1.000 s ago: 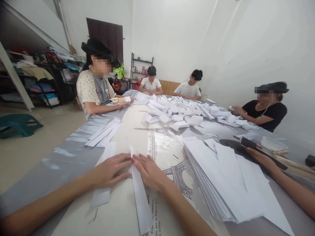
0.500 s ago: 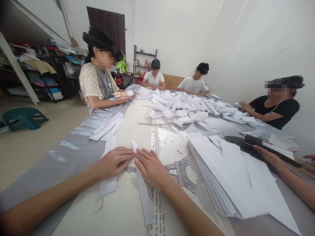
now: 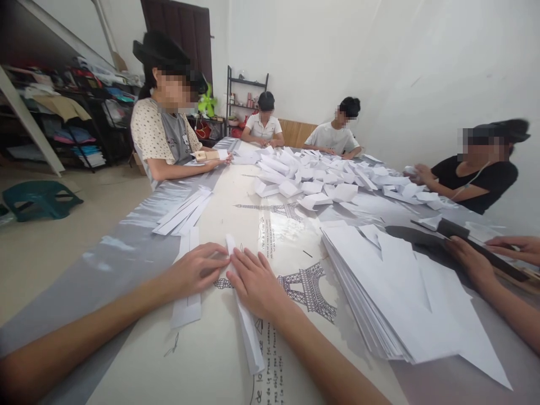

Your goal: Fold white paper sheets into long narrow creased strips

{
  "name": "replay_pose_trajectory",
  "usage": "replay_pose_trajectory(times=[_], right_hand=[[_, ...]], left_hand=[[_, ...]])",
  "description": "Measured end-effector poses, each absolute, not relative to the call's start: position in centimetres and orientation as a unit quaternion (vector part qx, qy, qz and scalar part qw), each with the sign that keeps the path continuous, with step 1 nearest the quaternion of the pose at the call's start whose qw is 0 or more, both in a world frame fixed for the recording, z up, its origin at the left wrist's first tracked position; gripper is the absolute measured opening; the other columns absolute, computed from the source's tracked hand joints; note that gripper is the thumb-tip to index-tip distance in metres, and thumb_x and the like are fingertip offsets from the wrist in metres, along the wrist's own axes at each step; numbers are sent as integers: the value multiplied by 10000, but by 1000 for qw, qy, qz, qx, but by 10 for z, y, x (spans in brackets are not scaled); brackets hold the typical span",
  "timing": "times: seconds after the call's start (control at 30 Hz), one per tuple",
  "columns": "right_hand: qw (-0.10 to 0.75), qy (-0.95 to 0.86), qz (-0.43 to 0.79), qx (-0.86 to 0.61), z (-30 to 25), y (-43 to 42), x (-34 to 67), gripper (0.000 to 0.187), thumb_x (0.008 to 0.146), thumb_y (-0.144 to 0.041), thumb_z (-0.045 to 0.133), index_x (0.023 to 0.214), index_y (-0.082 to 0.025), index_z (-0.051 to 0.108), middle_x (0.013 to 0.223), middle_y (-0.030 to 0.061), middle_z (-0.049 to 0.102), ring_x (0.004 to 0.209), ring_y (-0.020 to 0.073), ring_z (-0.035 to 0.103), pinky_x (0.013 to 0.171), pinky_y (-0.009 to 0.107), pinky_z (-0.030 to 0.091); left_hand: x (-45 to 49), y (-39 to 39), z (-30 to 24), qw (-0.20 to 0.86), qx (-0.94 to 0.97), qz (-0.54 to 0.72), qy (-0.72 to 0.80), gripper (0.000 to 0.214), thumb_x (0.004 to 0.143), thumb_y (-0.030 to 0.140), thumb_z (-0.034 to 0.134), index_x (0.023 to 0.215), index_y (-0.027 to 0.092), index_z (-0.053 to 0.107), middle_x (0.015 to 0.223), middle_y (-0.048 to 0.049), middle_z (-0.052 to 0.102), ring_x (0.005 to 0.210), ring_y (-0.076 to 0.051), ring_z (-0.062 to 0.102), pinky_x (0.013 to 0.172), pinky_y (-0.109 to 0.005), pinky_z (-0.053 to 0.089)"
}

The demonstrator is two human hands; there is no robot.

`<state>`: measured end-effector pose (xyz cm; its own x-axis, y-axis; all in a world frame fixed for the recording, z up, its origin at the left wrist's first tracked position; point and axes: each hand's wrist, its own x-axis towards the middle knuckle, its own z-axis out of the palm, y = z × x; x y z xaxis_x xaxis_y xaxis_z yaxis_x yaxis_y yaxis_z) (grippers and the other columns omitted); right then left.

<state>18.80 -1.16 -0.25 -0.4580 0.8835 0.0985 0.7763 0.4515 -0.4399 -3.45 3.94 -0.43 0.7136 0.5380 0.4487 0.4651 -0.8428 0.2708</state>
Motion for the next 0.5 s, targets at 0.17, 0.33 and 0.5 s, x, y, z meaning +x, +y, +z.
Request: replay_pose_trajectory(times=[0.17, 0.33, 0.5], right_hand=[[152, -835, 185, -495, -3, -13, 186, 597, 1063, -565, 181, 1609, -326, 203, 1673, -41, 173, 1554, 237, 114, 1265, 522, 86], [155, -838, 177, -493, -4, -12, 186, 597, 1059, -570, 205, 1606, -331, 224, 1664, -31, 215, 1549, 262, 140, 1261, 545, 104], [170, -840, 173, -485, -4, -12, 187, 589, 1061, -551, 232, 1610, -340, 198, 1663, -31, 219, 1542, 284, 173, 1255, 567, 134]], left_hand=[[-36, 38, -3, 85, 923, 259, 271, 273, 987, 214, 488, 1098, 235, 736, 1205, -92, 627, 1129, -236, 619, 1005, -399, 505], [-34, 38, -8, 44, 918, 274, 283, 294, 1004, 208, 447, 1184, 196, 679, 1203, -107, 656, 1173, -249, 605, 1040, -432, 487], [-34, 42, -13, 46, 932, 210, 292, 476, 1061, 317, 385, 1512, 166, 404, 1560, -140, 430, 1444, -252, 403, 1188, -438, 360]])
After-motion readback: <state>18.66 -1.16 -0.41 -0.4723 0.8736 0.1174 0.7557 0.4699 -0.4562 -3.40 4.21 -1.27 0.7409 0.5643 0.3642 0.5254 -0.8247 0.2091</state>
